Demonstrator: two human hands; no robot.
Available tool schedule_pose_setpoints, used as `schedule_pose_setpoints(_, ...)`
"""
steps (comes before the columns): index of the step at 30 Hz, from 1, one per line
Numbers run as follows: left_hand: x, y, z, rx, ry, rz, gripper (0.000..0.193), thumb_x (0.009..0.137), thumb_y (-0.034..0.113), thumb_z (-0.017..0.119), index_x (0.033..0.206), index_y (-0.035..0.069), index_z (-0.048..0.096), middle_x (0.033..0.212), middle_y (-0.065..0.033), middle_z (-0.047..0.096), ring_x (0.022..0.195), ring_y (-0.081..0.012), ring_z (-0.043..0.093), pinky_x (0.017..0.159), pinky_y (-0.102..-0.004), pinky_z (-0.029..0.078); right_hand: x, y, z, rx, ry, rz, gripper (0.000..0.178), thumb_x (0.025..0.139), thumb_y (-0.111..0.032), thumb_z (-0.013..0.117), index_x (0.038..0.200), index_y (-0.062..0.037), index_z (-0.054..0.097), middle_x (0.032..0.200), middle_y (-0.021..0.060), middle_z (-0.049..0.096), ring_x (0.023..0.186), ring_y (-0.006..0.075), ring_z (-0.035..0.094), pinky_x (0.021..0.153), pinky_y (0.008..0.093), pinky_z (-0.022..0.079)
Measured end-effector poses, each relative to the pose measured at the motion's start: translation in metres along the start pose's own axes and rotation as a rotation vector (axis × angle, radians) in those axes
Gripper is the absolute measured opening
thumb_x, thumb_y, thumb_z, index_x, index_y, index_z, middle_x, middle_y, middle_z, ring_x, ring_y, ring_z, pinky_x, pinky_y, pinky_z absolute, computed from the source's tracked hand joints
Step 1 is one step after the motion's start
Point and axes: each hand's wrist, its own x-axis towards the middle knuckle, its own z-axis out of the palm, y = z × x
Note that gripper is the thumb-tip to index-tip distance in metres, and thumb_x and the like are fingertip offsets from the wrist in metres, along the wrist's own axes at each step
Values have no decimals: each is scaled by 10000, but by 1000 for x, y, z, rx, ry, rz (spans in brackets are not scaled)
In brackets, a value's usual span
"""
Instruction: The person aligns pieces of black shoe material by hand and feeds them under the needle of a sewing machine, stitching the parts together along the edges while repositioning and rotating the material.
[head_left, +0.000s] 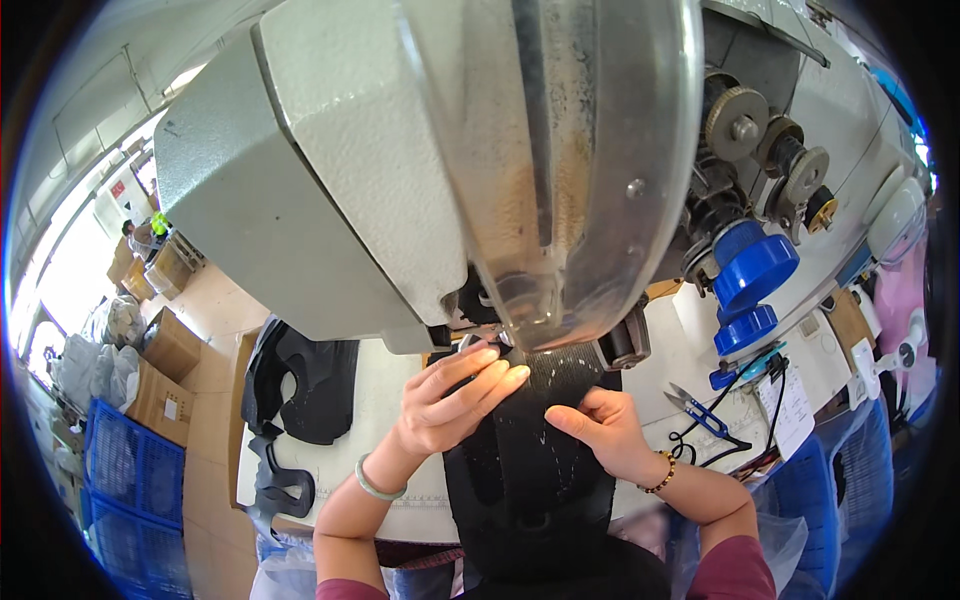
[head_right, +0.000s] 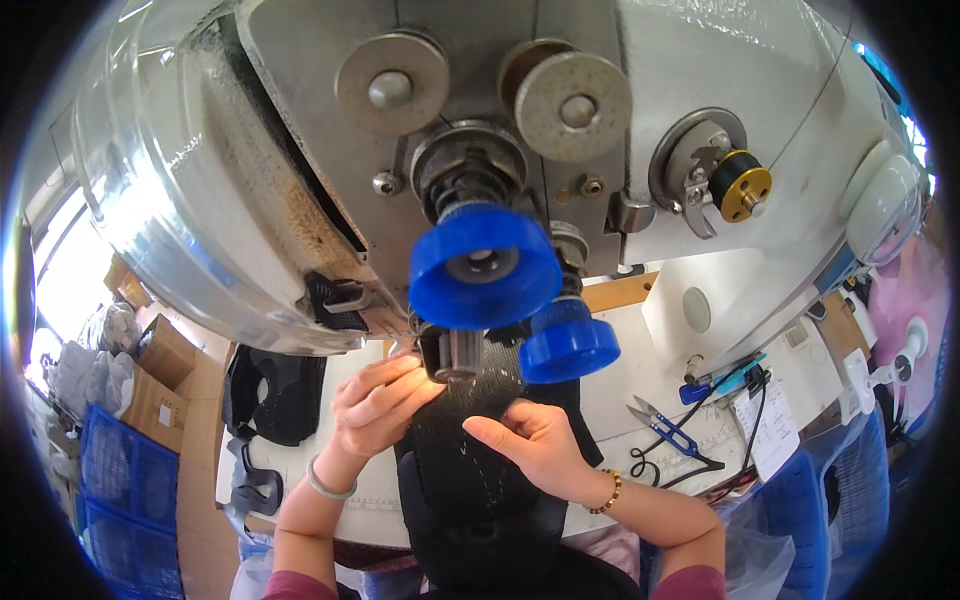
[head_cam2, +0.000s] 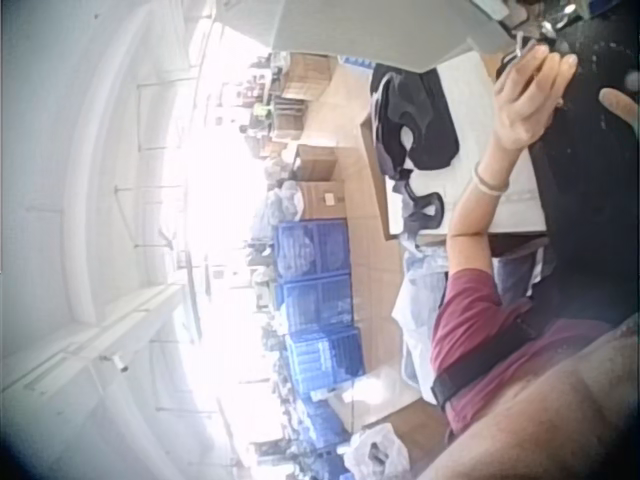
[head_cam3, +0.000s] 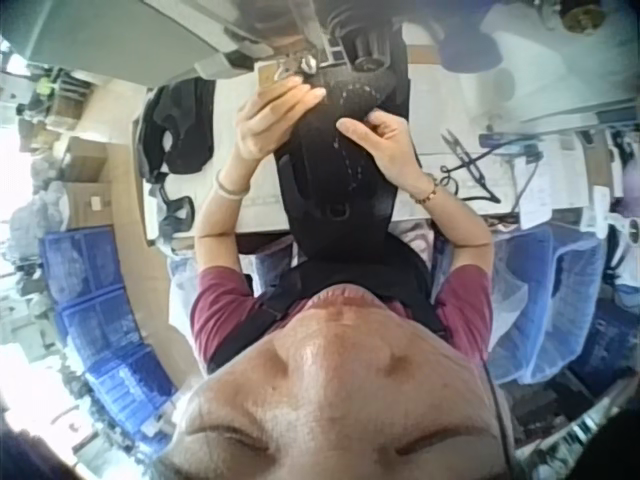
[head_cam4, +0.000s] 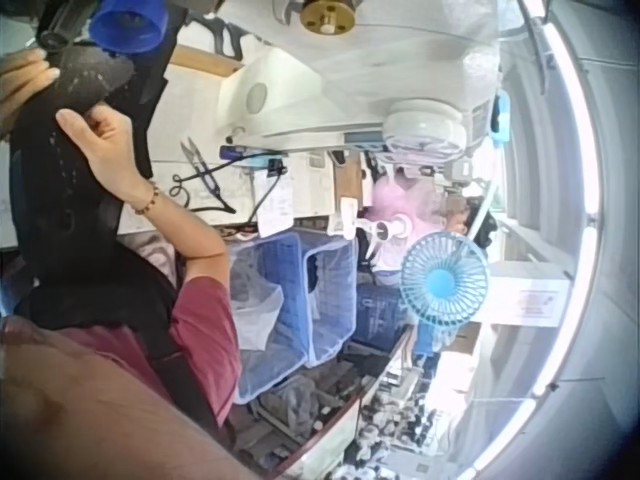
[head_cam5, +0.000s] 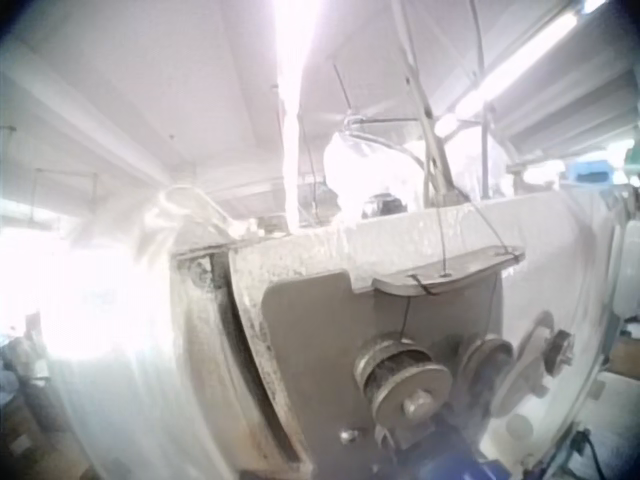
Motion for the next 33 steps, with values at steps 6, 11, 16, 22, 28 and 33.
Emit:
schedule_pose_setpoints(6, 1, -2, -6, -3, -74, -85, 394, 601, 34, 663, 985, 109, 709, 977, -1, 581, 913, -222, 609, 696, -319, 515, 1, -11, 0, -32, -38, -53, 278, 845, -201, 684, 663, -22, 573, 572, -72, 463, 529, -1, 363, 458, 188, 272)
schedule_pose_setpoints(11, 0, -2, -10, -22, -137, -173, 460, 617, 65, 682, 1058, 195, 689, 1007, -5, 572, 881, -192, 595, 679, -294, 431, 1, -20, 5, -50, -42, -73, 289, 853, -179, 673, 642, -20, 555, 556, -76, 437, 544, -2, 361, 472, 195, 275)
schedule_pose_setpoints(16, 0, -1, -15, -54, -226, -238, 495, 651, 93, 685, 1111, 276, 667, 1029, -23, 567, 838, -168, 565, 697, -285, 412, 7, -13, -8, 4, 158, -86, 289, 909, -152, 534, 687, 16, 613, 675, 49, 607, 507, 44, 462, 467, 196, 346)
schedule_pose_setpoints(22, 3, 1, -9, -83, -190, -240, 483, 536, 50, 581, 980, 177, 723, 921, -105, 530, 871, -298, 575, 795, -415, 472, 53, 18, -61, -290, 427, -134, 443, 816, -3, 426, 1255, -62, 422, 814, 39, 564, 499, 64, 489, 419, 179, 395)
schedule_pose_setpoints(28, 6, 4, -6, -94, -154, -249, 519, 541, 19, 605, 1005, 222, 720, 950, -89, 549, 872, -274, 578, 806, -381, 468, 65, 16, -79, -167, 385, 60, 677, 786, -8, 509, 1410, -168, 302, 762, -8, 541, 506, 38, 417, 423, 170, 310)
schedule_pose_setpoints(33, -4, 15, -4, -494, -59, -658, 391, 667, 16, 663, 1012, 191, 719, 1093, -87, 516, 1028, -256, 528, 904, -357, 433, 41, -34, -82, -44, 394, -41, 414, 852, -37, 588, 1260, -49, 514, 687, -88, 450, 527, -20, 349, 445, 163, 271)
